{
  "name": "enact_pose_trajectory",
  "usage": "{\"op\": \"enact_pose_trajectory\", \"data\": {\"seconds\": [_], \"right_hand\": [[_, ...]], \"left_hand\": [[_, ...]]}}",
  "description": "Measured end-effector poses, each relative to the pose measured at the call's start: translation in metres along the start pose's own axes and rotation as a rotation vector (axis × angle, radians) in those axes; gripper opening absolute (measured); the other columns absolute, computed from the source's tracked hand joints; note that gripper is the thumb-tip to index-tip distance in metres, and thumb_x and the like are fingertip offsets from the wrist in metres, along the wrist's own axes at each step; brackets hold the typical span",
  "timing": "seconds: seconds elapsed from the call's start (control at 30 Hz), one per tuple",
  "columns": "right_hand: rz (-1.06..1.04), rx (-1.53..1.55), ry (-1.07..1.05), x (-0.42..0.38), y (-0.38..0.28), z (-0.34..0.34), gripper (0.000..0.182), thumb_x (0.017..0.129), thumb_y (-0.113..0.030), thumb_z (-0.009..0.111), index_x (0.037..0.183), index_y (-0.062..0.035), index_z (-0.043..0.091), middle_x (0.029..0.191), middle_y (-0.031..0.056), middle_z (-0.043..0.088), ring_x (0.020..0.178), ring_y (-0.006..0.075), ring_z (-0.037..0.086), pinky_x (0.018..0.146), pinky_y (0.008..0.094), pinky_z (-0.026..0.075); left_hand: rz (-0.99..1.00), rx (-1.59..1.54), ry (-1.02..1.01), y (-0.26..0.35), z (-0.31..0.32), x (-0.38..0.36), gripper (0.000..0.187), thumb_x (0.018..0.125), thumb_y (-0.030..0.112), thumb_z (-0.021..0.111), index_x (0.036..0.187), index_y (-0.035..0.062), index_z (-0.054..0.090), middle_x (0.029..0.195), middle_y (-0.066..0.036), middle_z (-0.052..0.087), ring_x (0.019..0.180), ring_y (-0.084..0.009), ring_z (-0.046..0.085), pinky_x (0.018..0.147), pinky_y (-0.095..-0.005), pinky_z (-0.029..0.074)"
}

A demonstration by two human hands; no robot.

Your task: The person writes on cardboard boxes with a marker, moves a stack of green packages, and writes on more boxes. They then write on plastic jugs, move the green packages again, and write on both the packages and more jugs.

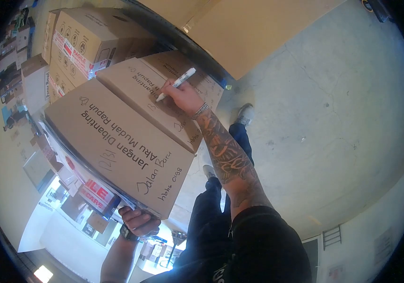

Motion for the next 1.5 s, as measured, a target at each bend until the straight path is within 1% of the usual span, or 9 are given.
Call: {"op": "enact_pose_trajectory", "data": {"seconds": [0.4,0.57,0.67,0.77,1.1,1.17,1.37,1.43,1.5], "right_hand": [[0.016,-0.099,0.003,0.0,0.002,-0.006,0.016,0.093,-0.022,0.058,0.084,-0.0094,0.062,0.086,0.002,0.068,0.068,0.0076,0.057,0.062,0.0225,0.047],[-0.006,-0.107,0.065,0.004,0.008,-0.009,0.017,0.094,-0.023,0.057,0.084,-0.0097,0.062,0.086,0.0017,0.068,0.069,0.0069,0.057,0.061,0.0223,0.047],[0.033,0.005,-0.015,0.001,0.01,-0.018,0.016,0.095,-0.022,0.057,0.087,-0.0096,0.063,0.087,0.0019,0.068,0.072,0.0068,0.058,0.063,0.0226,0.048],[0.027,0.206,0.183,-0.01,0.011,-0.058,0.017,0.096,-0.022,0.057,0.089,-0.0085,0.064,0.09,0.0019,0.068,0.074,0.0078,0.059,0.065,0.0232,0.049],[0.085,-0.084,0.295,0.026,0.094,-0.138,0.034,0.095,-0.032,0.056,0.105,-0.0069,0.075,0.102,0.0042,0.071,0.092,0.0145,0.06,0.08,0.0305,0.047],[0.046,-0.13,0.286,0.032,0.094,-0.136,0.033,0.094,-0.032,0.056,0.104,-0.0064,0.074,0.099,0.0041,0.07,0.092,0.0149,0.06,0.081,0.0306,0.046],[0.016,-0.236,0.184,0.037,0.091,-0.132,0.03,0.094,-0.03,0.058,0.098,-0.0033,0.072,0.09,0.0052,0.069,0.082,0.0152,0.06,0.079,0.0301,0.047],[0.022,-0.247,0.199,0.04,0.093,-0.135,0.027,0.096,-0.024,0.056,0.097,-0.0018,0.071,0.094,0.0068,0.072,0.076,0.0132,0.065,0.078,0.0292,0.05],[0.013,-0.246,0.23,0.041,0.091,-0.133,0.027,0.096,-0.024,0.055,0.096,-0.0023,0.071,0.093,0.0066,0.072,0.074,0.0125,0.064,0.077,0.0288,0.05]], "left_hand": [[0.055,0.033,-0.027,0.001,0.0,0.004,0.012,0.092,0.047,0.06,0.101,0.0408,0.062,0.122,0.011,0.055,0.125,-0.0131,0.046,0.111,-0.039,0.028],[0.021,-0.013,-0.033,0.0,-0.001,-0.004,0.031,0.084,0.052,0.07,0.113,0.0421,0.066,0.132,0.013,0.054,0.131,-0.0118,0.043,0.112,-0.038,0.03],[0.033,-0.007,-0.027,-0.001,-0.001,-0.006,0.032,0.083,0.053,0.07,0.113,0.042,0.067,0.132,0.013,0.055,0.13,-0.0123,0.043,0.11,-0.0383,0.031],[0.029,-0.006,-0.024,0.0,-0.002,-0.005,0.032,0.083,0.053,0.071,0.112,0.0425,0.067,0.131,0.013,0.056,0.13,-0.0129,0.044,0.109,-0.0384,0.031],[-0.047,-0.032,0.02,-0.002,0.004,-0.005,0.032,0.091,0.054,0.06,0.121,0.0422,0.061,0.115,0.014,0.055,0.121,-0.0105,0.047,0.104,-0.0395,0.033],[-0.302,-0.381,0.04,-0.017,0.008,-0.008,0.033,0.092,0.048,0.06,0.123,0.0366,0.059,0.11,0.012,0.057,0.111,-0.0094,0.048,0.094,-0.0364,0.033],[-1.603,-2.469,0.0,-0.005,0.042,-0.046,0.023,0.092,0.017,0.064,0.114,0.0087,0.062,0.093,-0.006,0.066,0.059,-0.0047,0.054,0.037,-0.0195,0.034],[-0.564,-0.771,-0.262,-0.022,0.008,-0.051,0.037,0.091,0.034,0.063,0.122,0.0143,0.057,0.101,-0.002,0.06,0.081,-0.0093,0.056,0.061,-0.0295,0.041],[-0.026,0.082,-0.239,0.003,0.0,-0.049,0.043,0.089,0.044,0.063,0.123,0.0188,0.057,0.106,0.002,0.058,0.093,-0.0118,0.057,0.076,-0.0362,0.044]]}}
Point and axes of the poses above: each hand's wrist, its own x-axis towards the middle knuckle, its own z-axis out of the palm, y = z × x, the point moved 7 cm from there along x, towards the middle knuckle
